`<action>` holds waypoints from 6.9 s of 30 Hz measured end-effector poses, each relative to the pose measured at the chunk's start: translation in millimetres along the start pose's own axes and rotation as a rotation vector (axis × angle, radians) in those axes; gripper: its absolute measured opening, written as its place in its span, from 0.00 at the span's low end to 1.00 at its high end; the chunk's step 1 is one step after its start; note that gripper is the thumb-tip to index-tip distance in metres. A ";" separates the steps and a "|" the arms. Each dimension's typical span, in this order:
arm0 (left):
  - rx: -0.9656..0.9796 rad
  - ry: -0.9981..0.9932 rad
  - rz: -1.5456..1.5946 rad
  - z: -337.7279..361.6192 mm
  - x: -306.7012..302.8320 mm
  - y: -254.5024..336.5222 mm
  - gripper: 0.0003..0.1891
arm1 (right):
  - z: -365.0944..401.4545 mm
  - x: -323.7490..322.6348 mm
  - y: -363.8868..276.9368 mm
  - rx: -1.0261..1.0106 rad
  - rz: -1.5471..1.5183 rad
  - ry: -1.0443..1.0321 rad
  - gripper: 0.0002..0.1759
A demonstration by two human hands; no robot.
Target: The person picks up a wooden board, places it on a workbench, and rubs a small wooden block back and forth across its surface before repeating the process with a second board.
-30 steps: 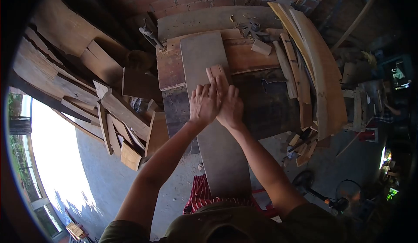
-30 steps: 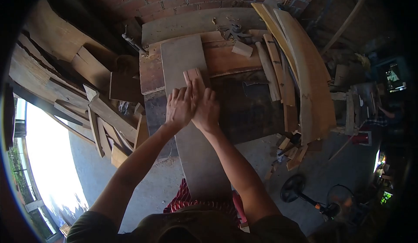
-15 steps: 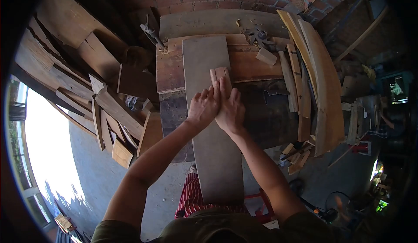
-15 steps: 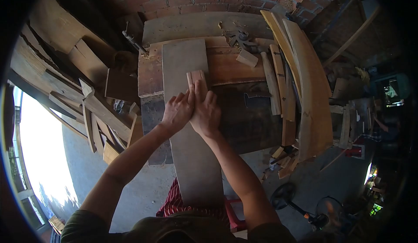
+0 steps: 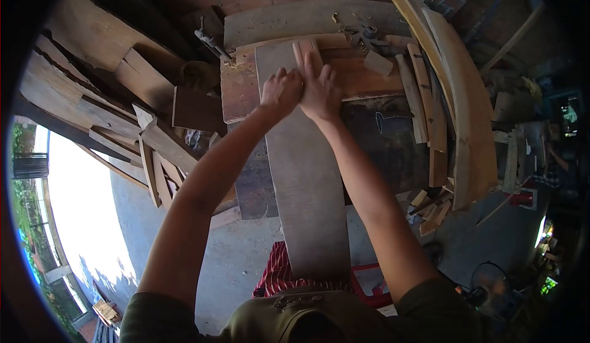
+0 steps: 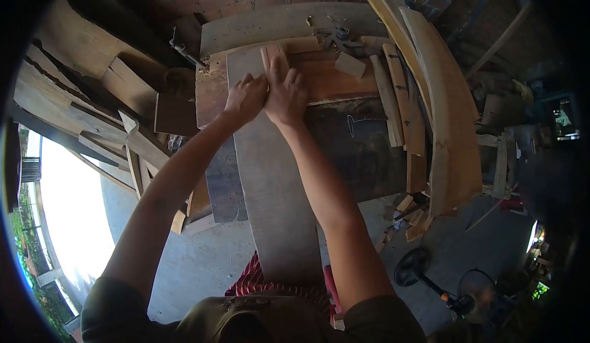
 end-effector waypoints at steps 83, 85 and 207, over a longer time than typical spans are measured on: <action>-0.507 -0.233 0.469 -87.2 15.3 -7.0 0.27 | -53.0 19.8 26.7 -0.044 -0.068 -0.014 0.39; -0.556 -0.165 0.568 -131.3 45.0 -30.5 0.42 | -85.2 24.2 31.2 -0.004 -0.099 -0.054 0.43; -1.176 -0.656 2.395 359.8 1.2 103.6 0.30 | 506.9 -140.0 53.9 0.747 -0.284 -0.531 0.32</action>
Point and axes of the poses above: each hand's wrist, its own z-axis away from the middle knuckle, its own x-axis out of the palm, y = z × x, the point moved 1 cm from there along -z, towards the middle knuckle, and after that the axes turned 7 degrees about -x, right-handed, at the moved point
